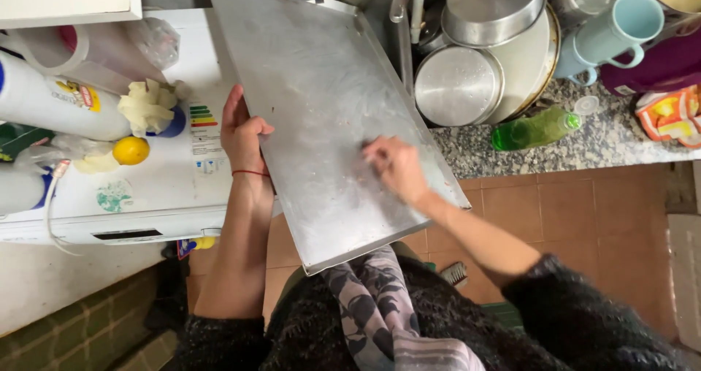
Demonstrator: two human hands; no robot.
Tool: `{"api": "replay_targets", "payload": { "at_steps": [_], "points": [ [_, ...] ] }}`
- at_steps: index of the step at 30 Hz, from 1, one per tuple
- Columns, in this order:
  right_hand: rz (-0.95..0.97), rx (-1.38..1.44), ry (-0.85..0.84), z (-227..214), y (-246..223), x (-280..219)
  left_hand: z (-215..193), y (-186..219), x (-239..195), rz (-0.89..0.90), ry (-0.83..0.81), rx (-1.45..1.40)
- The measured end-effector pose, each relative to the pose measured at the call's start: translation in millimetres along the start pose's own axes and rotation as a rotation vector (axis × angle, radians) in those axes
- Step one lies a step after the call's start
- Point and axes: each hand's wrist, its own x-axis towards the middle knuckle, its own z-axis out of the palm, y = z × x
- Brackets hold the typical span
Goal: Scrubbing, washing, and wiping down a large rectangular metal baking tray in a kitchen setting.
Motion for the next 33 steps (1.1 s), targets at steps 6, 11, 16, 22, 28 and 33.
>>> {"api": "replay_targets", "payload": {
  "at_steps": [6,11,16,22,28,33],
  "points": [
    [0.028,0.020,-0.021,-6,47,24,-12,-14,2,0.008,0.016,-0.064],
    [-0.029,0.093,0.010,14,-12,22,2,-3,-2,0.022,0.004,-0.071],
    [-0.184,0.079,-0.013,8,45,41,-11,-10,1,0.025,0.016,-0.025],
    [-0.001,0.184,0.060,21,-39,58,3,-7,-6,0.053,-0.010,-0.022],
    [-0.328,-0.017,0.048,28,44,82,-19,-23,-2,0.046,-0.055,-0.090],
    [-0.238,0.218,0.001,44,-57,88,-3,-9,-3,0.031,-0.042,-0.063]
  ]
}}
